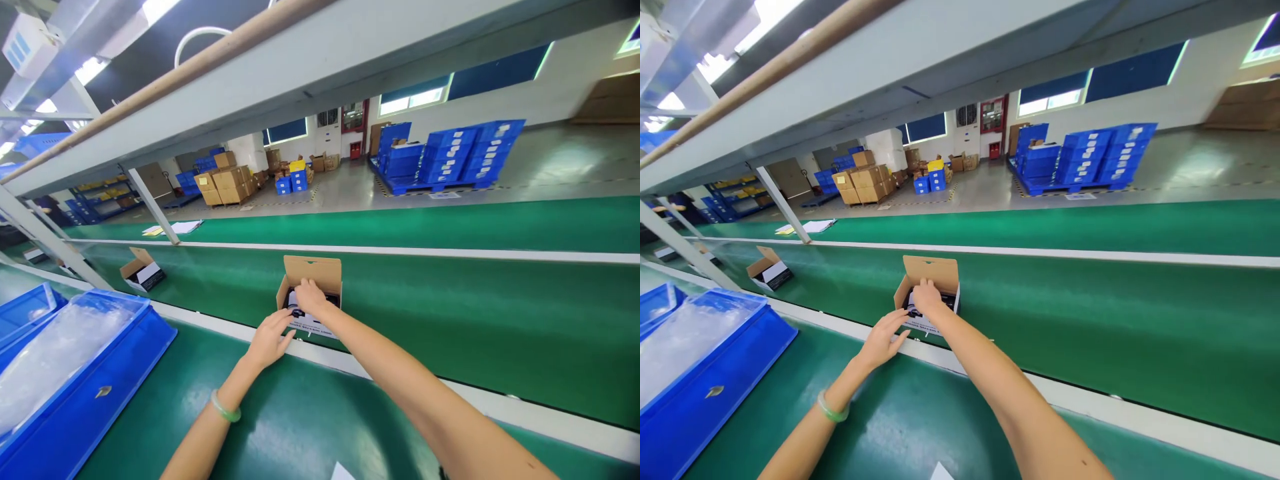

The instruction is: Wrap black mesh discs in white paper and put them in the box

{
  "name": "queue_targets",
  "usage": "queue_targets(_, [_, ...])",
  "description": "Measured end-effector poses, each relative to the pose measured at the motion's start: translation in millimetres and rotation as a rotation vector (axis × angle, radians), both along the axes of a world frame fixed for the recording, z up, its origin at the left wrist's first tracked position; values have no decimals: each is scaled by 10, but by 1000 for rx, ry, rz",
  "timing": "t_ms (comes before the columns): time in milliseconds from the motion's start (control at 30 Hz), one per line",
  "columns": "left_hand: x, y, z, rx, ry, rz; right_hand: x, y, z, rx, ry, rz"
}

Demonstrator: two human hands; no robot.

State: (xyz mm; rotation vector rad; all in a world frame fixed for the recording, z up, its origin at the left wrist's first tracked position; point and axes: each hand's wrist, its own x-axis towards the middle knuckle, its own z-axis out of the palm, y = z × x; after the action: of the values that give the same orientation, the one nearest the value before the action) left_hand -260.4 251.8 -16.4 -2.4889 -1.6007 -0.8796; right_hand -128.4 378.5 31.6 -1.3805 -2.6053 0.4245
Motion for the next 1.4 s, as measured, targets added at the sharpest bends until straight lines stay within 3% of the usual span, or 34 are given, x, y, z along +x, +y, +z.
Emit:
queue_targets(100, [190, -457, 99, -92, -98, 22, 165, -48, 66, 56, -97, 78])
queue_targets(200, [466, -1010, 116, -338, -98, 26, 498, -210, 188, 79, -123, 157])
queue_targets(367, [920, -1682, -97, -626, -71, 68, 1532, -857, 287, 104, -1, 334])
queue_targets(433, [1047, -1784, -206, -663, -82, 67, 2060, -1202, 228, 92, 97, 373])
queue_targets(533, [1140, -1797, -270, -679, -152, 47, 2802, -1742, 59, 25, 141, 280])
queue_targets(633, [1143, -1747, -163, -705, -213, 23, 3324, -2290, -98, -46, 94, 133])
queue_targets(700, [1124, -1736, -30, -760, -225, 30, 3514, -2634, -187, -82, 79, 63])
queue_targets(867, [1073, -1898, 276, -810, -389, 168, 3600, -3202, -534, -20, 148, -73])
queue_targets(967, [1092, -2092, 400, -750, -572, 276, 3562, -3303, -784, 64, 227, -158])
queue_targets(1067, [1283, -2341, 461, -737, -808, 286, 3535, -3344, -894, 101, 323, -225])
queue_targets(1200, [1921, -2675, 342, -943, -1323, 170, 3442, -3496, -679, 91, 469, -295])
queue_targets(1300, [2493, -2817, 168, -1113, -1622, 82, 3309, -3710, -372, -11, 596, -138])
queue_targets(1400, [2880, -2871, 62, -1108, -1725, 114, 3259, -3896, -187, -105, 601, 46])
